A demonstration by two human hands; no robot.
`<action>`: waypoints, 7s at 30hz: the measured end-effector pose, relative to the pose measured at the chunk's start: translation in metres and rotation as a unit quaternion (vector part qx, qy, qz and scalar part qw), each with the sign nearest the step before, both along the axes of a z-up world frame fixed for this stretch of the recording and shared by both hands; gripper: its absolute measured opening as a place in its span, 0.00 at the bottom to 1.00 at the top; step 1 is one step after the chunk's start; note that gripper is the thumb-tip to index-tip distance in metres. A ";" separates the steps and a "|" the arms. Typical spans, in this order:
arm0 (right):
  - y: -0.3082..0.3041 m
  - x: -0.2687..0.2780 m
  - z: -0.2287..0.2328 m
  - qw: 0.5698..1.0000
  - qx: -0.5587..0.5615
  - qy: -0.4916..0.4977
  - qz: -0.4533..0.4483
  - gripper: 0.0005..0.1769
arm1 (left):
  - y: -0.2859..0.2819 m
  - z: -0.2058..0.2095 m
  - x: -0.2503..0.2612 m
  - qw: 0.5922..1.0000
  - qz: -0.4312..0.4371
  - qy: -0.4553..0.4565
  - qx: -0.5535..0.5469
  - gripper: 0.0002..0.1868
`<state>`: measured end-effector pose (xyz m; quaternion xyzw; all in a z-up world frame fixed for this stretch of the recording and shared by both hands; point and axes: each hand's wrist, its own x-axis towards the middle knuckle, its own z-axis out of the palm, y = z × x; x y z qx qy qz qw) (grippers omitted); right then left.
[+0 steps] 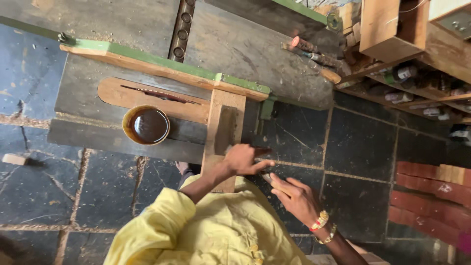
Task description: The person applies a yellow liquid from a plastic cup to a small piece of wood using a stick, then uses a chisel to scrape and carve the surface of the wood while holding it against a workbench. They repeat the chiseling action to shape the wood piece throughout the video.
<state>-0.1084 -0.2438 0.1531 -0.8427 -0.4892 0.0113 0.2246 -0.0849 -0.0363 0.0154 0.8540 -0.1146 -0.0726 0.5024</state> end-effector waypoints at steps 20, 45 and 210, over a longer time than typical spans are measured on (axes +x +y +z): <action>0.019 0.089 -0.016 0.995 -0.070 0.009 -0.070 0.25 | 0.024 -0.003 0.096 0.998 0.065 -0.021 0.009 0.42; 0.041 0.075 -0.015 0.986 -0.113 0.048 -0.111 0.25 | 0.034 -0.026 0.087 0.995 0.055 -0.074 -0.025 0.37; 0.007 0.031 -0.131 0.895 -0.256 0.349 0.111 0.40 | 0.040 0.088 -0.240 0.971 0.187 -0.053 -0.143 0.10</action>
